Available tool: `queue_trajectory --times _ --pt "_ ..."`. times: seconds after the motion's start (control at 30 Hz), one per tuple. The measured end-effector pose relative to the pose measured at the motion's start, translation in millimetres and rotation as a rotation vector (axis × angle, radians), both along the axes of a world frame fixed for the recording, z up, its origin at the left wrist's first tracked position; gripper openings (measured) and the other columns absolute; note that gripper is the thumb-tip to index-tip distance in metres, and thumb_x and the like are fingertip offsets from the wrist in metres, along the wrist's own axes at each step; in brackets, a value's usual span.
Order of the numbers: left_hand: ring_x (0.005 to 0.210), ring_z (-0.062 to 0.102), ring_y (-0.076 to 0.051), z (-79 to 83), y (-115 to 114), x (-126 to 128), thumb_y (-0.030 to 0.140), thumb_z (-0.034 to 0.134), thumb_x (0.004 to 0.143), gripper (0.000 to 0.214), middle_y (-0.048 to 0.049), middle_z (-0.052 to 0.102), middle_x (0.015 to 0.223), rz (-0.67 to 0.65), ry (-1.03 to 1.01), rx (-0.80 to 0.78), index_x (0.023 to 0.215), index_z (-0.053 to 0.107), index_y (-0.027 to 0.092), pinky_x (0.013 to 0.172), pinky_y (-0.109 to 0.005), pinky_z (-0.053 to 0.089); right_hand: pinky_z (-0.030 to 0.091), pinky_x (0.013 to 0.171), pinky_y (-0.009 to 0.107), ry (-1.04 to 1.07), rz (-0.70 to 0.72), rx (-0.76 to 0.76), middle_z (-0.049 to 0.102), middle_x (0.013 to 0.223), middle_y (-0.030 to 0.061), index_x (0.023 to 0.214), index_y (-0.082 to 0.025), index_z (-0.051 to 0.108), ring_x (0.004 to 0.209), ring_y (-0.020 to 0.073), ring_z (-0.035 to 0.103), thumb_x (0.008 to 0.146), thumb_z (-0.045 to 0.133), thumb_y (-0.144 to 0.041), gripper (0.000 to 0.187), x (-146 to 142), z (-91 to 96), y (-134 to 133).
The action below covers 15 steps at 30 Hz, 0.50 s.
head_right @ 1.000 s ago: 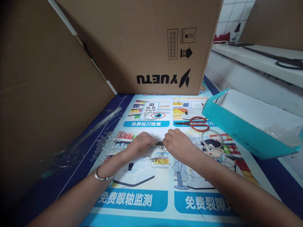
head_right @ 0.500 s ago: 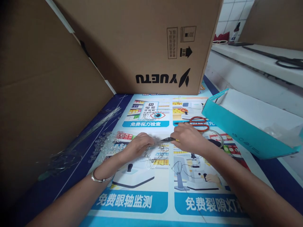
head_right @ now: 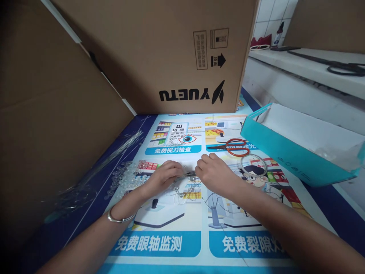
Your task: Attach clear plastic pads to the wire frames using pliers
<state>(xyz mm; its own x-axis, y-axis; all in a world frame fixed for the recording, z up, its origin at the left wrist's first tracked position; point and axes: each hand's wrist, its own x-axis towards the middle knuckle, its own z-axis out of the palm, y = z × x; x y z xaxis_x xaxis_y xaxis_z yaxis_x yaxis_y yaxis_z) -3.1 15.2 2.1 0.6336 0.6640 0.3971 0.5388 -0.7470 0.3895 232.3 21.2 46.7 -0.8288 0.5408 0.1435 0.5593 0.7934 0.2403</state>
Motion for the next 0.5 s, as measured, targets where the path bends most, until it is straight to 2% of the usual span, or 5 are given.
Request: queue_trajectory --times 0.17,0.5 --pt "0.091 0.05 -0.016 -2.7 1.6 -3.5 0.007 0.044 0.082 0.023 -0.0045 0.058 0.096 -0.012 0.013 -0.012 0.091 0.059 0.021 0.082 -0.031 0.039 0.024 0.069 0.035 -0.018 -0.021 0.023 0.054 0.079 0.0068 0.084 -0.015 0.057 0.082 0.0208 0.041 0.088 0.04 -0.014 0.018 -4.0 0.3 -5.8" --pt "0.091 0.051 -0.016 -3.4 2.3 -7.5 0.008 0.045 0.083 0.022 -0.0042 0.06 0.093 -0.06 0.063 0.069 0.091 0.06 0.022 0.084 -0.034 0.038 0.024 0.067 0.035 -0.047 0.017 0.079 0.055 0.08 0.0081 0.085 -0.013 0.058 0.08 0.0209 0.042 0.086 0.04 -0.01 0.018 -5.8 5.9 -11.1"
